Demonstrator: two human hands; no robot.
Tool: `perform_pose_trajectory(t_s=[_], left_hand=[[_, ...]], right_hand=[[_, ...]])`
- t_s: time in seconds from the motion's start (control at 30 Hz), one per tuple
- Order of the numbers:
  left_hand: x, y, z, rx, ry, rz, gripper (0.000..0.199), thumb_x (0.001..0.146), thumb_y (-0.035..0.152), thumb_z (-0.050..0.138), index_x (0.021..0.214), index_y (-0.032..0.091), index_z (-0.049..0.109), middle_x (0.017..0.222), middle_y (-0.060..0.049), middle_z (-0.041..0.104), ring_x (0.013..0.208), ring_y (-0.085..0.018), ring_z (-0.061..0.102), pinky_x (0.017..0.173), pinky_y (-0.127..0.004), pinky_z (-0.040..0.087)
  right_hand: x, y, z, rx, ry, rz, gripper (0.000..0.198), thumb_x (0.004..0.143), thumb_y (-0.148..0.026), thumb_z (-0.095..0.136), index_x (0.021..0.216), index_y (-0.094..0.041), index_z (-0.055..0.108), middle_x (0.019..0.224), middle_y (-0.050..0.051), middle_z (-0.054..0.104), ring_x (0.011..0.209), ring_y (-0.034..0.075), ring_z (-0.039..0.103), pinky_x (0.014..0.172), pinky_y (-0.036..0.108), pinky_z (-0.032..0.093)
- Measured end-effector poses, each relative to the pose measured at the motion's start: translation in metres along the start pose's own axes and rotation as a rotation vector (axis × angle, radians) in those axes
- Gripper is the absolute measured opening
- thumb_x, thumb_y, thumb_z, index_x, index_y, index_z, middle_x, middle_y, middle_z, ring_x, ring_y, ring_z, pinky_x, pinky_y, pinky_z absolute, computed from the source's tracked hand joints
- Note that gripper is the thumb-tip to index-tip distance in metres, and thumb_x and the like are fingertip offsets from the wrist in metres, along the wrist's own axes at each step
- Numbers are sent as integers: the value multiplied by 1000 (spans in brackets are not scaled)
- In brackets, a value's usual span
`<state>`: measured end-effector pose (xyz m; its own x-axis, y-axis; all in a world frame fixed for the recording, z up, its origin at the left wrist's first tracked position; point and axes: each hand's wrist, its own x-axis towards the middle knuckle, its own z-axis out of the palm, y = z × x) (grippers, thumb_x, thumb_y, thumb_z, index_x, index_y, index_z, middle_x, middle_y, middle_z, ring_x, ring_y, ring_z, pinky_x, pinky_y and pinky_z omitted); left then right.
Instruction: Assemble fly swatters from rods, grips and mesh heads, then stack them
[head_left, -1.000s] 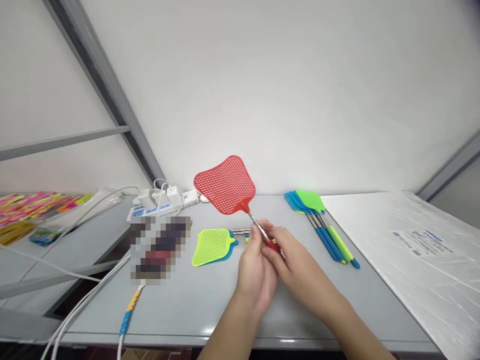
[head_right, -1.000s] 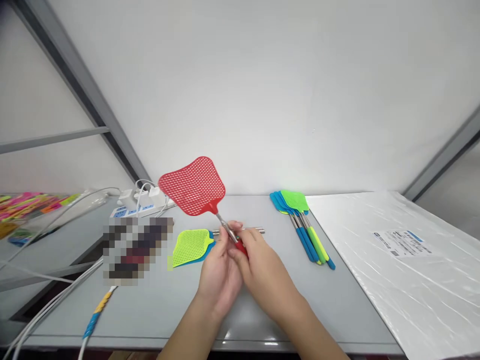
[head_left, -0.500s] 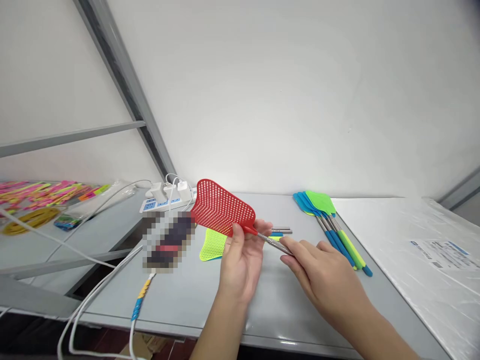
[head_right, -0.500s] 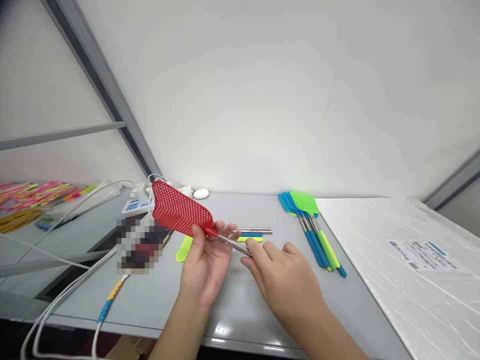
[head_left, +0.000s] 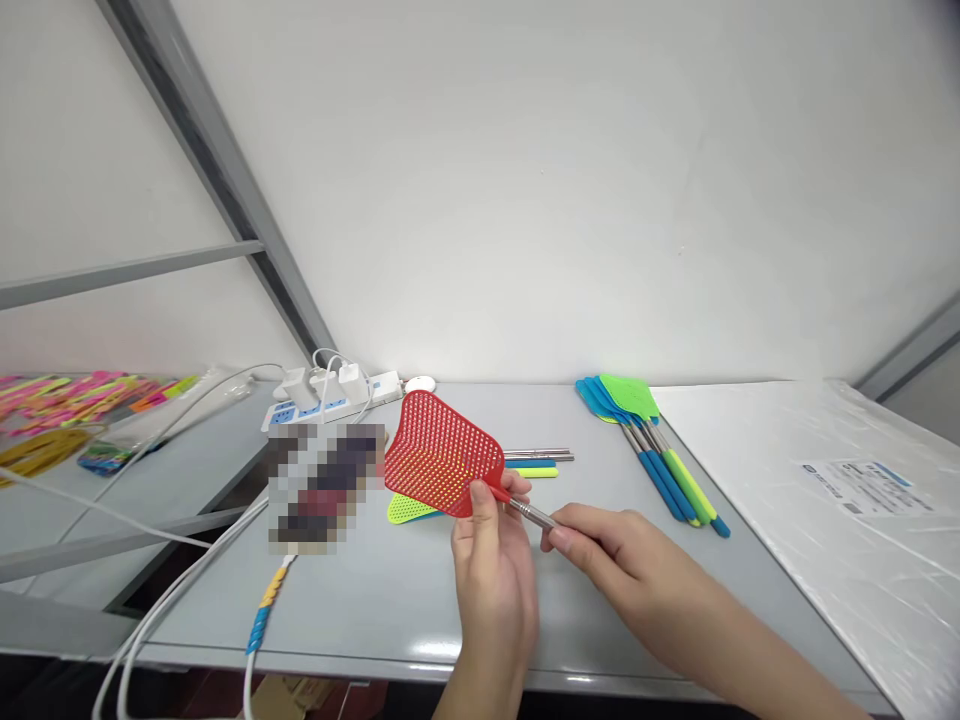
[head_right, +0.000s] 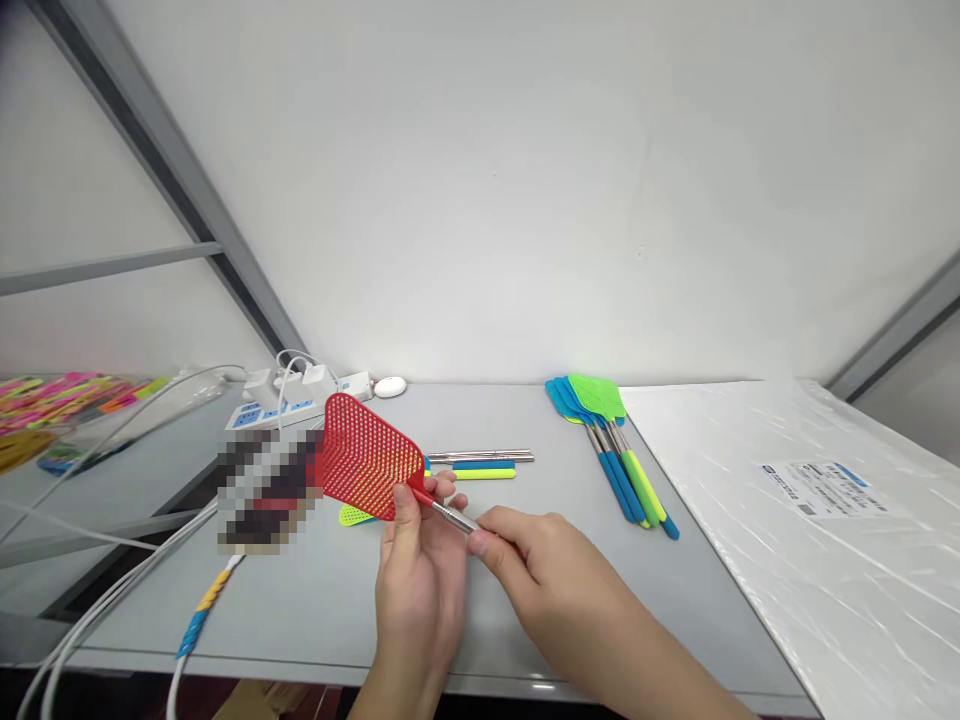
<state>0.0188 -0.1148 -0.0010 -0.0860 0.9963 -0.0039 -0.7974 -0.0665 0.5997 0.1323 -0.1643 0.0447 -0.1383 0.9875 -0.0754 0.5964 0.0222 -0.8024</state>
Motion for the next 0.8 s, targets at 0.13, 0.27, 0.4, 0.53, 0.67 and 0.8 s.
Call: perform_pose_trajectory(t_s=[0.13, 0.27, 0.4, 0.53, 0.67, 0.8], left_hand=[[0, -1, 3, 21, -17, 26, 23, 87, 40, 62, 84, 17, 66, 81, -2, 62, 75, -10, 59, 70, -21, 48], [-3, 1, 5, 60, -7, 0, 26, 85, 42, 63, 83, 16, 66, 80, -4, 63, 73, -12, 59, 57, -18, 46], [-5, 2, 11, 94, -18, -86, 31, 85, 45, 62, 77, 15, 64, 80, -5, 64, 75, -14, 61, 54, -18, 45], [1, -5, 10, 195, -33, -88, 33, 85, 47, 61, 81, 15, 66, 81, -7, 67, 86, -18, 63, 66, -23, 49], [0, -17, -8, 310, 39, -36, 33, 87, 45, 60, 89, 13, 70, 97, -11, 70, 99, -21, 62, 88, -31, 46], [-12, -23, -25, 219, 244, -47, 34, 85, 45, 63, 98, 15, 71, 104, -11, 69, 103, -21, 61, 90, -32, 45]], right_hand=[[3, 3, 3, 10, 59, 15, 34, 97, -42, 38, 72, -21, 47, 57, -6, 42, 55, 10, 36, 53, 23, 26], [7, 9, 6, 371, -89, 24, 36, 96, -48, 39, 78, -20, 53, 53, -7, 34, 49, 9, 28, 47, 22, 22], [11, 20, 3, 867, -407, 180, 41, 93, -58, 40, 81, -21, 52, 45, -12, 22, 41, 7, 10, 39, 21, 12], [18, 28, -4, 684, -294, 124, 43, 95, -57, 36, 85, -20, 55, 48, -10, 25, 41, 7, 14, 40, 21, 15], [23, 37, -2, -65, 76, -170, 35, 98, -43, 37, 84, -21, 60, 62, -3, 51, 56, 12, 45, 54, 25, 30], [26, 47, 16, -612, 366, -477, 24, 98, -28, 41, 98, -21, 64, 70, 1, 61, 60, 15, 51, 59, 29, 30]])
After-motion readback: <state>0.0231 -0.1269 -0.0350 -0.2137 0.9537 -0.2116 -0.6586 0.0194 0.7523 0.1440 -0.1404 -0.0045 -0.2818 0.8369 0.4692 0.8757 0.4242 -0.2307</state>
